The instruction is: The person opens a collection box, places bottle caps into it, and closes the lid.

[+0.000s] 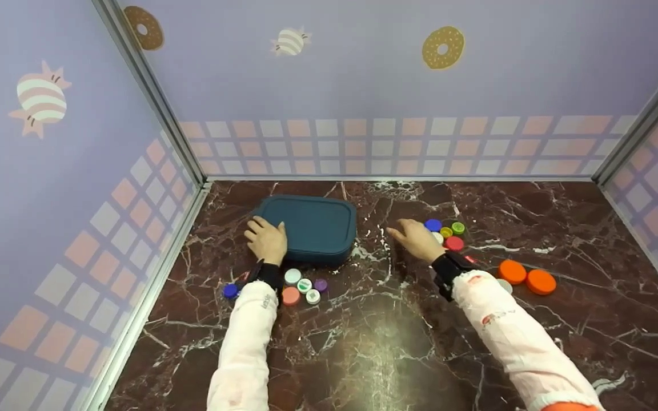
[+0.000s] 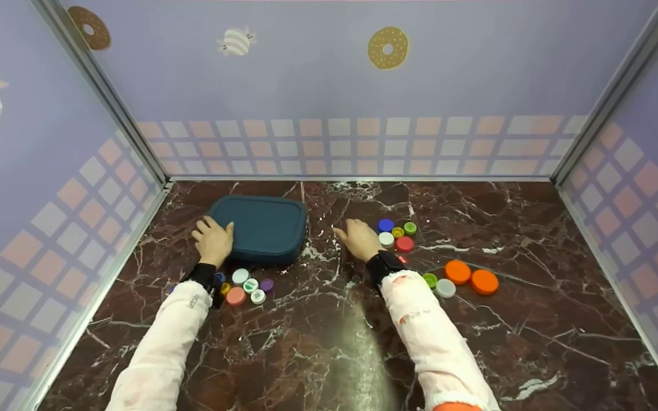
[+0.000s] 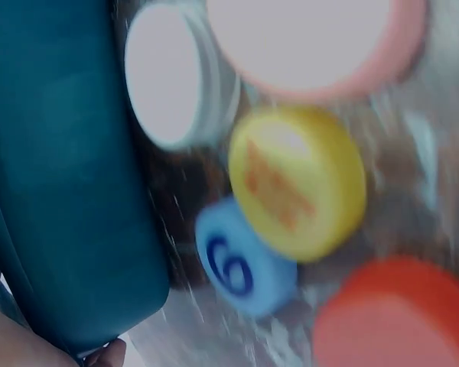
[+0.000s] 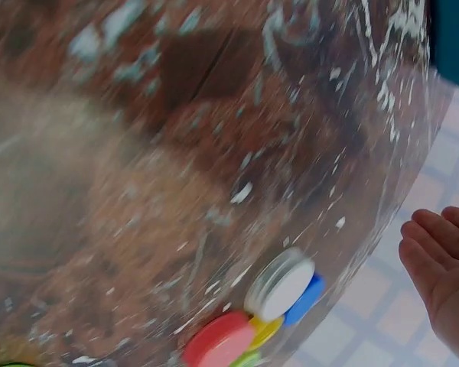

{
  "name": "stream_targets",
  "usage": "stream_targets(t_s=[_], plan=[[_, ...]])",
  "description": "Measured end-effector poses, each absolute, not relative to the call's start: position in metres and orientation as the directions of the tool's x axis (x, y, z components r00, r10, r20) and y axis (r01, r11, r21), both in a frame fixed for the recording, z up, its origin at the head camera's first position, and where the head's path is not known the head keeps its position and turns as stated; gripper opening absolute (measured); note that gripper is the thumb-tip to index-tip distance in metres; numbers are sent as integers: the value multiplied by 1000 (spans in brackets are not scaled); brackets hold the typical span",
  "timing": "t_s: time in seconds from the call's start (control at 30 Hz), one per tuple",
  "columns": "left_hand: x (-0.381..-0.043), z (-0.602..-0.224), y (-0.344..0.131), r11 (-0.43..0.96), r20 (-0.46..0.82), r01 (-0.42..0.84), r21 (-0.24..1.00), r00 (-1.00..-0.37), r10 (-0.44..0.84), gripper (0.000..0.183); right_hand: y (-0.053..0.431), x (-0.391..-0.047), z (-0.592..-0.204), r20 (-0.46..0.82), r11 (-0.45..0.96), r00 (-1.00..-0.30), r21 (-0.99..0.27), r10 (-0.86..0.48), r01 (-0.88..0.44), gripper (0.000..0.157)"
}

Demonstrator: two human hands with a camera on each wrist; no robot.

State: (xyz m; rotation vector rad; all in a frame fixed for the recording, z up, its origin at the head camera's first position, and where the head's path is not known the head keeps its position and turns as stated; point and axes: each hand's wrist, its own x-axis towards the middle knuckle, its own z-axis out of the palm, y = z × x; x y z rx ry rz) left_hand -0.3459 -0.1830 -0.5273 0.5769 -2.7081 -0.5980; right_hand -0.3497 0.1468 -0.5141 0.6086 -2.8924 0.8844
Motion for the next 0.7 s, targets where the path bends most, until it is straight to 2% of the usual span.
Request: stream_targets(t_s=[0.2, 0.47, 0.7], plan=[[-345, -530, -158, 860, 247, -302, 411, -871, -424, 70, 122, -345, -516, 164, 735, -917, -554, -364, -391, 40], [-345, -531, -139, 898, 257, -261, 354, -896, -362, 71, 99, -338, -519, -7, 718, -970, -674, -245, -176, 42], [-346, -532, -143, 907, 281, -239, 346, -896, -343, 71, 83, -341, -519, 29, 742, -989, -657, -146, -129, 29]])
